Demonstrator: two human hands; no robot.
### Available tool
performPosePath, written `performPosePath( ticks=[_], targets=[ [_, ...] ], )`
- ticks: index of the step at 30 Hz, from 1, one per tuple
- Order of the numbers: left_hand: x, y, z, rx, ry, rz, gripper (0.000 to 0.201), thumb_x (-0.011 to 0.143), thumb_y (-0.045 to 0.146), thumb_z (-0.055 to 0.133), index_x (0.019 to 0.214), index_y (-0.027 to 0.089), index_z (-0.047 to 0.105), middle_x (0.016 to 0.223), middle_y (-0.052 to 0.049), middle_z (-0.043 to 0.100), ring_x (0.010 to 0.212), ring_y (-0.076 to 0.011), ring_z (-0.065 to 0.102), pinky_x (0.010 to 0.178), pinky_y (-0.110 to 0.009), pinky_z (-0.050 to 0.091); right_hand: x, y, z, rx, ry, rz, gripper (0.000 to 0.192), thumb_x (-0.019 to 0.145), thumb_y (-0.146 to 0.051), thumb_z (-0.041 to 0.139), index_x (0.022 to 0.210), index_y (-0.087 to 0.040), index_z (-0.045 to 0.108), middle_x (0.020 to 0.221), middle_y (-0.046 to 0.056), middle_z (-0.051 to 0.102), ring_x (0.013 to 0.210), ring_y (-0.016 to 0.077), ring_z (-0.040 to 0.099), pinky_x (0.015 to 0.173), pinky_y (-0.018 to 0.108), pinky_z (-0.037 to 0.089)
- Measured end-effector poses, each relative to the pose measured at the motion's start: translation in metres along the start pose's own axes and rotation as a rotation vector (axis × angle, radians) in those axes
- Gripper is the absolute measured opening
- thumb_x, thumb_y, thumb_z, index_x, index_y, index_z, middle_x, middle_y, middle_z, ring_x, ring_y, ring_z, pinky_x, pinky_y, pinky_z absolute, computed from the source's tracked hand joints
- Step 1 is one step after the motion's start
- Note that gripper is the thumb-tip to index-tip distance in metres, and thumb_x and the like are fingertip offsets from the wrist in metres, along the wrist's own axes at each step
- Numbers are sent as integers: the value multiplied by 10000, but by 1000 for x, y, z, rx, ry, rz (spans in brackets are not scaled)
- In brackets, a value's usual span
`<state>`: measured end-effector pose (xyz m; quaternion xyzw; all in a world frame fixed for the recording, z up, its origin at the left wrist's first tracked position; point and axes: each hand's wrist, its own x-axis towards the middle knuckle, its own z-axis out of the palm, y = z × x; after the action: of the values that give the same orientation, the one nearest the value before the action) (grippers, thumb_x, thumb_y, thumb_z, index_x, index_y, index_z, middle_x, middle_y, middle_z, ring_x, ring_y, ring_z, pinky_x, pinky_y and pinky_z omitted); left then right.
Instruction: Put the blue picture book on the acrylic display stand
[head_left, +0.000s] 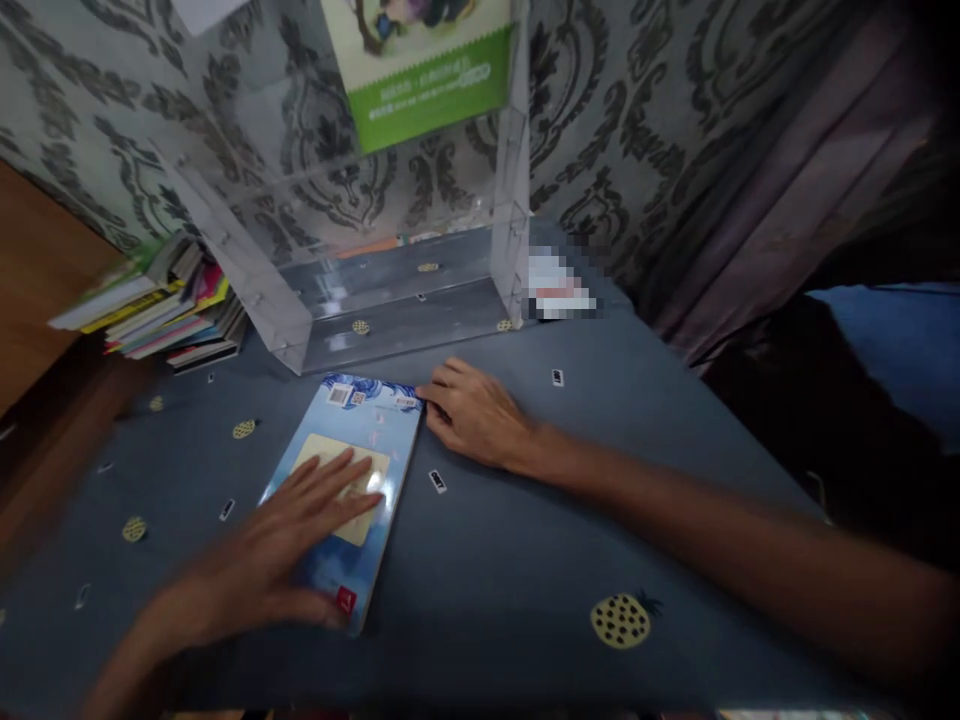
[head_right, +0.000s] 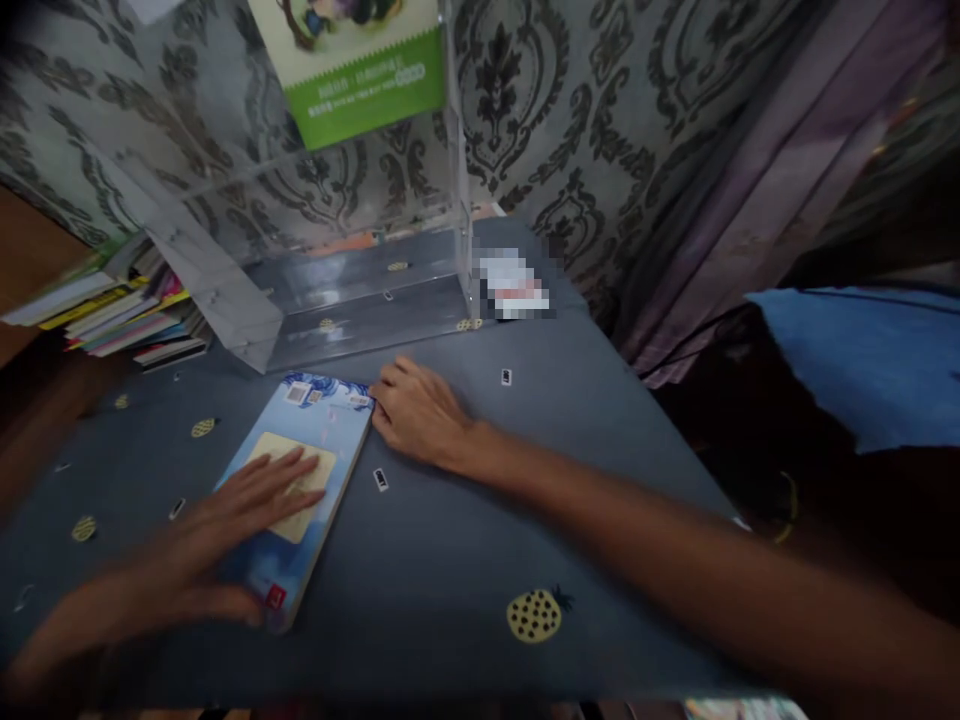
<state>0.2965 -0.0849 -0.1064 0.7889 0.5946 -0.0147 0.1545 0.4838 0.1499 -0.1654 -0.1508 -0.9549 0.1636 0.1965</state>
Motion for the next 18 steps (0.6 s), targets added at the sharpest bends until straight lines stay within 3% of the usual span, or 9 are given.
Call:
performPosePath(
  ticks=[4,7,10,18],
  targets=[
    [-25,15,18,93,-22,-58,1142,741,475,846,1614,356,120,1681,-89,208,1541,-355,207,1199,-611,315,-2,-3,0,-99,-25,-41,245,992,-210,503,1053,-101,714,1025,150,666,996,268,529,832,392,452],
    [-24,24,32,178,53,-102,998,844,374,765,1613,351,129,1676,-69,240,1544,-335,213,1202,-596,318,5,-1,4,-98,-27,-87,243,1006,-230,504,1092,-99,691,1058,149,657,1005,269,529,857,404,452],
    [-17,25,41,244,139,-105,845,940,425,642,1612,358,135,1659,-66,296,1530,-325,267,1195,-577,332,19,3,9,-77,-49,-145,234,1007,-229,519,1125,-99,674,1101,150,648,1019,262,534,886,402,448],
    [-10,13,45,326,208,-143,704,1003,538,474,1610,360,165,1642,-83,333,1503,-324,333,1157,-551,390,55,10,24,-96,-63,-213,273,1023,-248,499,1188,-87,645,1179,159,643,1056,266,525,899,402,424]
  ],
)
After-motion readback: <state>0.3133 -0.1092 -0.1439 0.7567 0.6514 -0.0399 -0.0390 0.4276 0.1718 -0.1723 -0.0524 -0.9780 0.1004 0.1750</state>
